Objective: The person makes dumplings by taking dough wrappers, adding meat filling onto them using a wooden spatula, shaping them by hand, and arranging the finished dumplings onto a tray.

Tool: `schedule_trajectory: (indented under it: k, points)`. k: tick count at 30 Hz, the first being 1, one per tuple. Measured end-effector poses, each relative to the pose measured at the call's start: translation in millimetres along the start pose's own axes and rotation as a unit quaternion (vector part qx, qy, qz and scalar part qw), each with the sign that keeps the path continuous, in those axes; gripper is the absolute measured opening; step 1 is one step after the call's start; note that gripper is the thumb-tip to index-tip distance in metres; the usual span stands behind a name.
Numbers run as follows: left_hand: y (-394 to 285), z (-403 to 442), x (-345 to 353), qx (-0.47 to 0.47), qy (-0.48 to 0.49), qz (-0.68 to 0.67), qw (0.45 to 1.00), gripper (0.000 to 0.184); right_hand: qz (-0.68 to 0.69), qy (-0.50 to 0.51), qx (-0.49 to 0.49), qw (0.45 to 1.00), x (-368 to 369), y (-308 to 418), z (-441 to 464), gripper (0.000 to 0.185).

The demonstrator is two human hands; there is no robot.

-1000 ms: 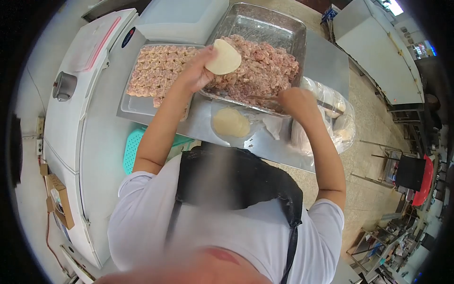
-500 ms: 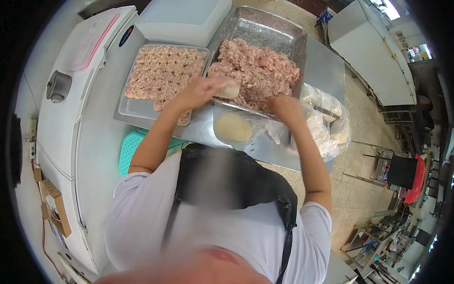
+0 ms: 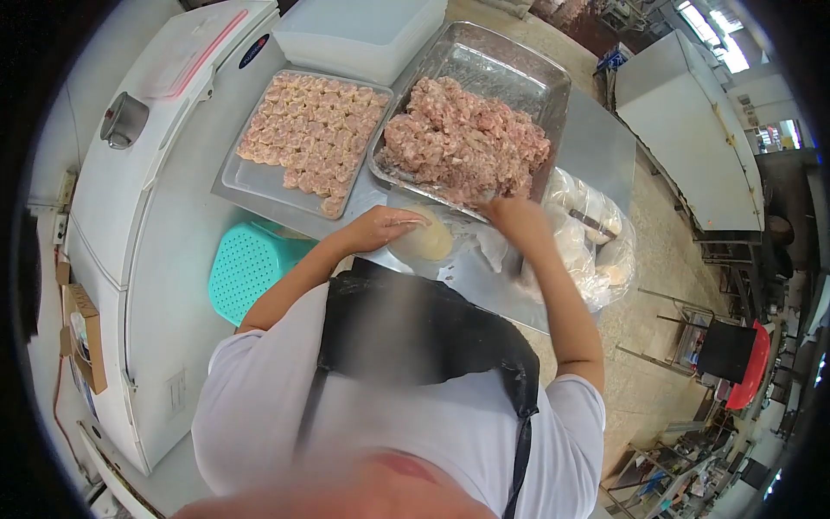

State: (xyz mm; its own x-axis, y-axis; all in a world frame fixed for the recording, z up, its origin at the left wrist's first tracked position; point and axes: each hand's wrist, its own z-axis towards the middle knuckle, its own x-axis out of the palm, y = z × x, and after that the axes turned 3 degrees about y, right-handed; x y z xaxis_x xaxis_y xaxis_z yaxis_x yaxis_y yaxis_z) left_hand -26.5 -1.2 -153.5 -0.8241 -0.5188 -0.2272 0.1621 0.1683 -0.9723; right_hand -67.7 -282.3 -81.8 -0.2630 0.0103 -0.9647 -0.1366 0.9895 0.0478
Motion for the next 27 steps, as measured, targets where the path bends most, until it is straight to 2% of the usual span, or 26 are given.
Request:
schedule_trajectory:
  k: [1, 4, 5, 6, 8, 9, 11, 12, 13, 14, 16, 17, 18, 19, 20, 21, 23, 25, 26, 27]
  points:
    - [4, 2, 3, 0.010, -0.024, -0.009, 1.000, 0.028, -0.015, -0.018, -0.012, 1.000, 7, 11, -2, 0.034]
    - [15, 9, 1, -0.017, -0.015, -0.053, 0.998, 0.028, 0.003, -0.063, -0.017, 0.998, 3, 39, 1, 0.033]
    - [15, 10, 1, -0.016, -0.015, -0.051, 0.998, 0.028, 0.065, -0.071, -0.016, 0.995, -1, 45, 3, 0.033]
    - [15, 10, -1, -0.020, -0.019, -0.013, 1.000, 0.028, 0.064, -0.074, -0.017, 0.995, 0, 43, 4, 0.033]
    - [13, 13, -8, -0.021, -0.025, 0.029, 0.999, 0.029, 0.218, -0.090, -0.088, 0.968, -3, 37, 10, 0.032]
    - [12, 16, -11, 0.001, -0.042, 0.011, 0.999, 0.030, 0.216, -0.093, -0.089, 0.968, -7, 34, 8, 0.032]
    - [7, 28, -16, 0.027, -0.060, -0.005, 0.998, 0.031, 0.390, -0.122, -0.024, 0.912, -17, 29, 2, 0.031]
    - [-1, 41, -14, 0.014, -0.117, -0.270, 0.956, 0.035, 0.388, -0.124, -0.024, 0.913, -19, 21, 4, 0.031]
    - [-9, 55, -11, 0.000, -0.163, -0.515, 0.842, 0.038, 0.469, -0.103, -0.004, 0.877, -20, 10, 8, 0.031]
    - [-19, 69, -13, 0.003, -0.161, -0.515, 0.842, 0.038, 0.546, -0.081, 0.017, 0.834, -20, 4, 11, 0.031]
    - [-48, 94, -19, 0.112, -0.186, -0.650, 0.728, 0.052, 0.530, -0.126, 0.025, 0.838, -18, 15, 14, 0.029]
    - [-66, 100, -22, 0.113, -0.182, -0.650, 0.729, 0.052, 0.515, -0.168, 0.033, 0.840, -16, 19, 15, 0.028]
    - [-84, 103, -26, 0.094, -0.184, -0.689, 0.694, 0.056, 0.515, -0.173, 0.034, 0.839, -11, 19, 15, 0.028]
    - [-92, 105, -29, 0.073, -0.185, -0.727, 0.657, 0.061, 0.399, -0.246, -0.017, 0.883, -4, 17, 15, 0.028]
    - [-88, 107, -31, 0.073, -0.181, -0.727, 0.658, 0.061, 0.273, -0.312, -0.067, 0.908, -1, 16, 14, 0.028]
    - [-77, 112, -34, 0.060, -0.193, -0.740, 0.641, 0.065, 0.271, -0.314, -0.064, 0.908, -9, 13, 6, 0.028]
    - [-56, 117, -37, 0.042, -0.197, -0.752, 0.628, 0.069, 0.176, -0.197, -0.033, 0.964, -33, 5, -18, 0.028]
    - [-43, 119, -37, 0.103, -0.175, -0.737, 0.645, 0.066, 0.144, -0.188, 0.002, 0.972, -64, 23, -40, 0.027]
    - [-49, 120, -36, 0.098, -0.168, -0.738, 0.646, 0.066, 0.113, -0.175, 0.028, 0.978, -70, 32, -45, 0.027]
    - [-61, 119, -38, 0.068, -0.187, -0.713, 0.672, 0.070, 0.155, -0.217, 0.021, 0.964, -67, 41, -44, 0.024]
